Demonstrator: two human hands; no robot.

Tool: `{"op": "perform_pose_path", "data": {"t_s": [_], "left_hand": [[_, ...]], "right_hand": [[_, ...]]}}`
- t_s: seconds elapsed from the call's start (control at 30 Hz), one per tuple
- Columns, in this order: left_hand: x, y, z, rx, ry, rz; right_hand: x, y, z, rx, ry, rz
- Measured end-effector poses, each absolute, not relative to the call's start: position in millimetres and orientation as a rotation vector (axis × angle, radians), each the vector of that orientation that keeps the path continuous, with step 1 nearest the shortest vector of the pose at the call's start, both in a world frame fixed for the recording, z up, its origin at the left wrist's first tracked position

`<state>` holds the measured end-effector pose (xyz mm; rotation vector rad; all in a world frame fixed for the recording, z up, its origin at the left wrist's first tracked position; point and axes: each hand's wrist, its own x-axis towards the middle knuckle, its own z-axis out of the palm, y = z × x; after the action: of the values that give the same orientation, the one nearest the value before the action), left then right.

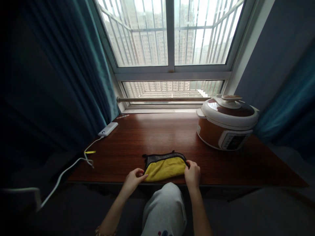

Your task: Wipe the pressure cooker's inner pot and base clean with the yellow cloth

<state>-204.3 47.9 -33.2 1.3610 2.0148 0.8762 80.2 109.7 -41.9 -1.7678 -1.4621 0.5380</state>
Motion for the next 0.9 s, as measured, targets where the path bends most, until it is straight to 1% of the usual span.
{"op": "perform_pose_path", "data": {"t_s": [0.07,0.13,0.33,0.63,0.73,0.8,0.9], "left_hand": [[-201,45,-33,1.385,1.997,0.864],[-197,45,-29,1.424,2.007,0.881],[-187,58,-12,1.528,2.113,0.986],[-179,78,-14,1.637,2.369,0.731],[-162,79,-7,1.903,2.383,0.771],[-148,83,-8,2.209,2.25,0.775],[-131,91,-23,2.449,2.058,0.666]], "right_hand": [[81,109,-43,-1.823,-1.547,0.387],[79,111,-42,-1.819,-1.596,0.328],[77,122,-34,-1.807,-1.598,0.393],[74,125,-36,-1.967,-1.639,0.312],[57,122,-32,-1.872,-1.705,0.15],[39,120,-31,-1.722,-1.852,0.072],[13,117,-36,-1.565,-2.13,0.109]]}}
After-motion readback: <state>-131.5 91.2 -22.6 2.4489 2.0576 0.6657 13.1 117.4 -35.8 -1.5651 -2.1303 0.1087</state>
